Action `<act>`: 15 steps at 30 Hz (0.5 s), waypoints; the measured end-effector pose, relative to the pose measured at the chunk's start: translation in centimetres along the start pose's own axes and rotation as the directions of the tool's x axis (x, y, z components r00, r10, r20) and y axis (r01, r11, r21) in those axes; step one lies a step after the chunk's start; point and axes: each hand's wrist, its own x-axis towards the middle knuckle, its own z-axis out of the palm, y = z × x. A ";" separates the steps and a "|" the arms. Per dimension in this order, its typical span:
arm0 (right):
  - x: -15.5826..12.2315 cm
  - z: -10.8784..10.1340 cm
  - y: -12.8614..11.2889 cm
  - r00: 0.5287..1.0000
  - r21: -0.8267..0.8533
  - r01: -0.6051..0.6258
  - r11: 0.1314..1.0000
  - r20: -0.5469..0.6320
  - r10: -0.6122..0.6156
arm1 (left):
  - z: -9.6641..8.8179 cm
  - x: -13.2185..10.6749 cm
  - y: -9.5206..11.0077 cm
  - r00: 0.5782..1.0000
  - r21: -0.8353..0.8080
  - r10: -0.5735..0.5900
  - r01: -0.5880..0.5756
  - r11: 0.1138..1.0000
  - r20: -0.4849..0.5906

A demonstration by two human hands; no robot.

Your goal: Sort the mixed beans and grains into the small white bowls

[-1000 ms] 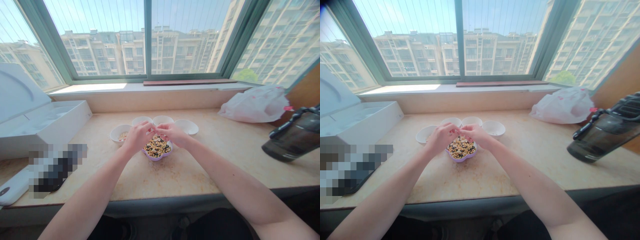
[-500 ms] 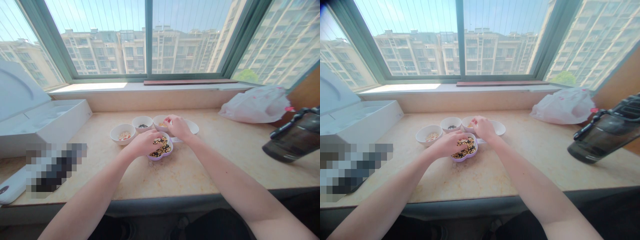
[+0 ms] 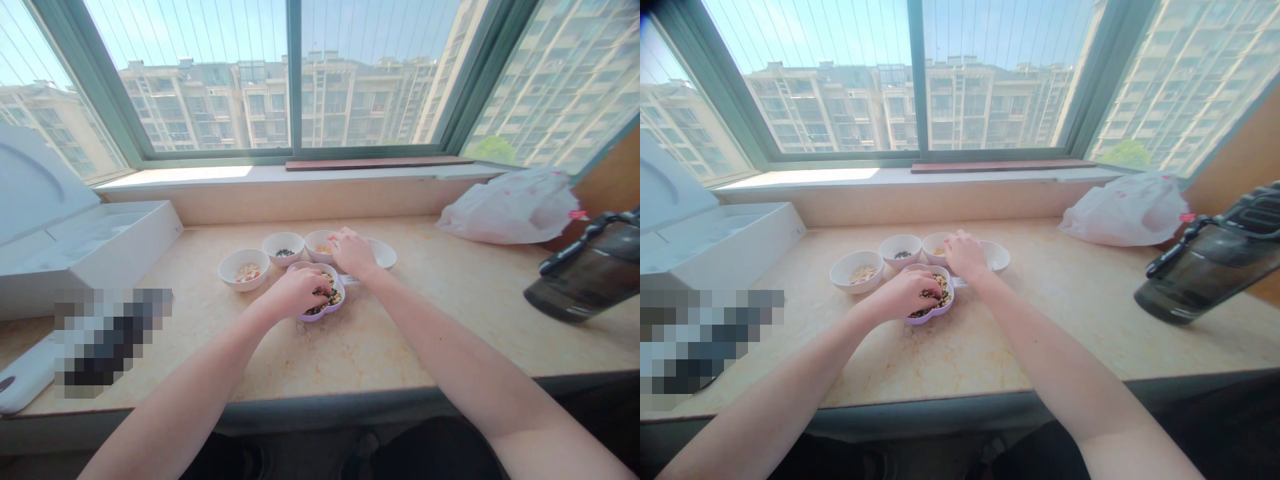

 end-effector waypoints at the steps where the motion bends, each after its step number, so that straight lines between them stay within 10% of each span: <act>1: 0.0 0.0 0.0 1.000 0.012 -0.001 1.000 -0.005 0.001 | 0.0 0.0 0.0 1.000 -0.002 0.004 -0.004 1.000 0.001; 15: -0.4 -0.2 0.7 0.996 0.167 -0.014 0.986 -0.086 0.029 | 0.1 -0.1 -0.6 1.000 -0.017 0.005 -0.005 1.000 -0.011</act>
